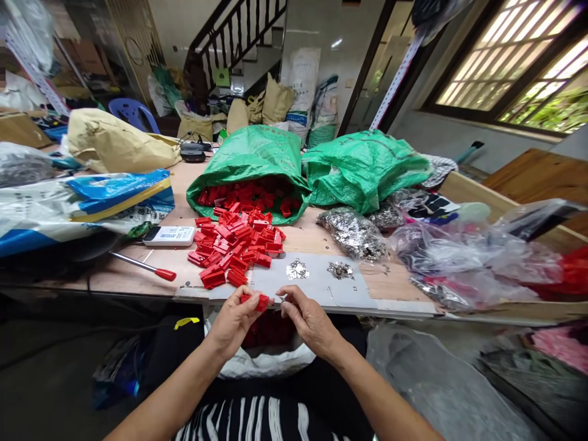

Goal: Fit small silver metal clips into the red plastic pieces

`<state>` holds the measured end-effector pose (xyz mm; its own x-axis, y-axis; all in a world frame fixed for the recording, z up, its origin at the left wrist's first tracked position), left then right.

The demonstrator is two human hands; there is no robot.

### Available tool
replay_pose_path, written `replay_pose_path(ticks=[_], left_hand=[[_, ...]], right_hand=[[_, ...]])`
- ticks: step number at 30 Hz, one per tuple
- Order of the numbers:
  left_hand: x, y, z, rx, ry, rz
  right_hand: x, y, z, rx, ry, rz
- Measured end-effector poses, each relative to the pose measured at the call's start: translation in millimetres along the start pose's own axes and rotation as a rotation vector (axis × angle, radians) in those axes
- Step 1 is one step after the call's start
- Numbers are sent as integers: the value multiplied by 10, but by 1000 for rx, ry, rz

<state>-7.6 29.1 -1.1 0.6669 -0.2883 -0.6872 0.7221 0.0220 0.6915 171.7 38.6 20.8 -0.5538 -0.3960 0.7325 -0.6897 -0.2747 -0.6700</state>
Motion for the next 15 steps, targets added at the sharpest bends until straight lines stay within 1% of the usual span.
replay_pose_path(ticks=[2,5,9,15], left_hand=[[-22,37,40,-6,-99,187],[-22,68,77,-70,-174,310],[-9,109,107,-114,-226,419],[-25,189,124,-150,-244,501]], right_hand=[[82,-5,12,53,17,7],[201,-1,9,86,21,77],[283,3,-13,79,-6,135],[273,34,-26,26,-16,75]])
Point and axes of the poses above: each hand's wrist, its own z-axis away from the middle knuckle, its own y-axis out of the palm, x = y × z, the point moved 1 cm from there along -z, towards the middle knuckle, and after that the axes turned 5 degrees about z, right-handed, at the moved point
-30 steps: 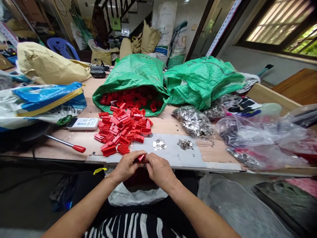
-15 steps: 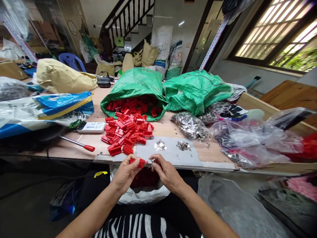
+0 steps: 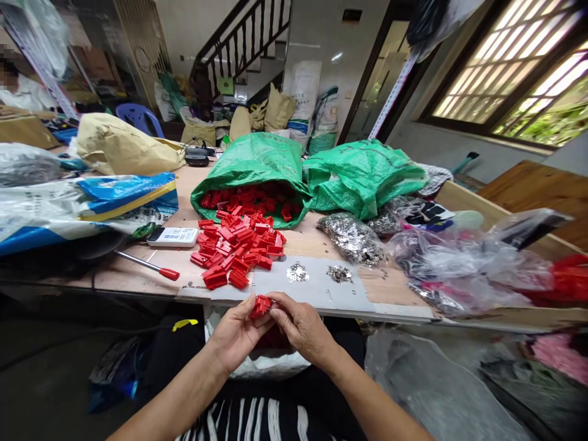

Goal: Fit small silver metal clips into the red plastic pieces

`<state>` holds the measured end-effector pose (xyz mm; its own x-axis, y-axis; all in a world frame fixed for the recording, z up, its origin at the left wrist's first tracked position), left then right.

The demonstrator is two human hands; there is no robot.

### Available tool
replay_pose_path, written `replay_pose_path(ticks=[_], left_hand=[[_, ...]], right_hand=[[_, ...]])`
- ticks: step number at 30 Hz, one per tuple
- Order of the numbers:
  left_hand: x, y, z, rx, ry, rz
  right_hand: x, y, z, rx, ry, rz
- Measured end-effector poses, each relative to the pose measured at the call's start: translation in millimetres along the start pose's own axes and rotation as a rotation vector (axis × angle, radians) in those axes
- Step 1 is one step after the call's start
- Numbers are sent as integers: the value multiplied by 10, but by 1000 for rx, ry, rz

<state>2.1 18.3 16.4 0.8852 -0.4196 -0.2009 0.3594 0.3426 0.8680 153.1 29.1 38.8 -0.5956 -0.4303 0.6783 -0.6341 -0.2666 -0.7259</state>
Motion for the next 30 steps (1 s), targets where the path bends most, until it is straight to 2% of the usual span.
replay_pose_path(ticks=[6,11,16,21,25,30], left_hand=[[44,20,-13,15,-35,46],[50,-14,-43,-41,-43,57],[103,-47,-57,-81,-26,41],[185,-80,-51,-66,10,-2],[185,-235,-83,-63,44,-123],[159,-624,-192,-106,152,-413]], right_hand=[[-42,28,-40,-96,10,-88],[-51,15,-54,-42,52,-177],[-50,103,-35,-66,109,-82],[-122,203,-20,-110,78,27],[-220,204,2,-34,90,31],[-293,175,17,-3,114,19]])
Point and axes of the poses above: each hand's wrist, its own z-axis away from the middle knuckle, its own y-axis out of the palm, x = y × z, the point moved 1 cm from there along -z, towards the middle knuckle, and after that the axes turned 5 degrees about z, right-handed, at the moved point
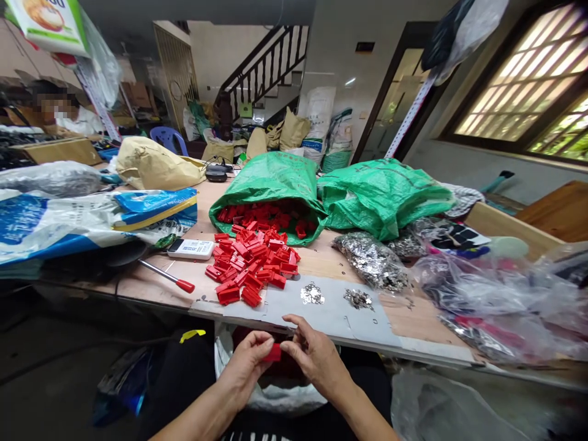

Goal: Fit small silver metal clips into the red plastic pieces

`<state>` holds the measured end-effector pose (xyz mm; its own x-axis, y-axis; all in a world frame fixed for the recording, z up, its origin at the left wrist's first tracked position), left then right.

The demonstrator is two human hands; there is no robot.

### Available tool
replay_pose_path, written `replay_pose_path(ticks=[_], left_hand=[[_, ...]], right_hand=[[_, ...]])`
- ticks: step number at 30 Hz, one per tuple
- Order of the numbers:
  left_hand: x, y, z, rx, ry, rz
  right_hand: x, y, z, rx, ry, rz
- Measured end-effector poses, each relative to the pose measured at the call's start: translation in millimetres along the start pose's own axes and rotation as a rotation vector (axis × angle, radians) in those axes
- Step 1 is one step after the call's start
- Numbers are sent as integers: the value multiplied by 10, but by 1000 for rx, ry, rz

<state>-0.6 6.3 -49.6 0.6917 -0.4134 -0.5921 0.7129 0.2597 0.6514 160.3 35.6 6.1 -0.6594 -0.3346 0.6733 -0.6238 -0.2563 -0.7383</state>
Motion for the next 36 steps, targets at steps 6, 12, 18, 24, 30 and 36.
replay_pose_path(ticks=[6,12,18,24,30,36], left_hand=[[57,-255,-93,-64,96,-121],[-408,-113,309,-135,567,-334],[-480,-73,546,59,512,-361],[-309,-200,327,-18,417,-508],[-382,-128,238,-71,321,-139],[-281,13,234,32,150,-82]], right_hand=[[51,115,-170,3,-44,77],[218,233,-447,-16,-207,190],[321,323,-657,60,-250,321],[262,358,-670,85,-282,298],[330,179,-316,63,-327,116],[382,93,19,180,-356,-80]])
Point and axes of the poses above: each hand's wrist, its own z-axis away from the middle knuckle, its own y-axis out of the palm, x = y × z, the point moved 1 cm from there along -z, towards the middle knuckle, and after that the axes turned 5 degrees about z, right-handed, at the moved point
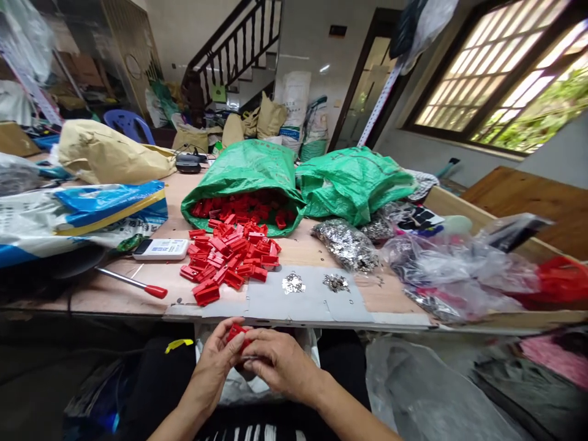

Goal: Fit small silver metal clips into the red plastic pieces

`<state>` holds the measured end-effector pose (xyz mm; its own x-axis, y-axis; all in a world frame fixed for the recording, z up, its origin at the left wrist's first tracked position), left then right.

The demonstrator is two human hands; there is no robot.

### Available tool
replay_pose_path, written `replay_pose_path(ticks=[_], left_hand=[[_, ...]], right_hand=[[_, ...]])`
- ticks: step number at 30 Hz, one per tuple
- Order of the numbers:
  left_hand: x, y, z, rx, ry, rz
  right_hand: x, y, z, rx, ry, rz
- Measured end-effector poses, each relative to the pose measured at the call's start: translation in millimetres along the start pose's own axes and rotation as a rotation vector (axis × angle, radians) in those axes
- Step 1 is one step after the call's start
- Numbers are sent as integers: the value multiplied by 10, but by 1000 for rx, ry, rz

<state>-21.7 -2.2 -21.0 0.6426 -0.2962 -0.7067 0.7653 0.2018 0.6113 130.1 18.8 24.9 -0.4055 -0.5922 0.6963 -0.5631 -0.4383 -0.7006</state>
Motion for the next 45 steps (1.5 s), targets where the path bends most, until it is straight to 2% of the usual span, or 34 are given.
replay_pose_path(ticks=[4,8,11,15,20,26,32,40,45], left_hand=[[42,6,-21,-22,-20,-8],[22,-49,-13,-71,-11,-42],[19,-78,5,-64,-8,-35],[17,-47,22,-37,-7,-26],[2,-8,27,9,-3,-32],[23,-84,26,-13,-28,7],[12,-87,12,-13,-67,89],[-204,155,-56,91,-79,264],[-225,218,-87,114,-106,300]], right_hand=[[-158,-122,149,-103,101,-96],[-508,-390,309,-294,341,58],[-722,-570,395,-348,444,186],[-840,-661,356,-327,489,349],[-874,-640,89,-221,484,491],[-933,-660,-197,-113,554,666],[-988,-657,-337,-84,560,684],[-1075,-689,-381,-83,540,651],[-1090,-683,-343,-112,526,621]])
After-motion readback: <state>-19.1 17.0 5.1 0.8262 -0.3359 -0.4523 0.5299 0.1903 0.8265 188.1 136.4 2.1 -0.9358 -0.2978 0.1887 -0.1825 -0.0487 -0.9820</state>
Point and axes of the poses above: each hand's wrist, its own z-axis away from the middle knuckle, its own y-axis out of the palm, x = y × z, the point moved 1 cm from there along -z, towards the middle knuckle, and after that the axes turned 5 degrees about z, right-handed, at the moved point
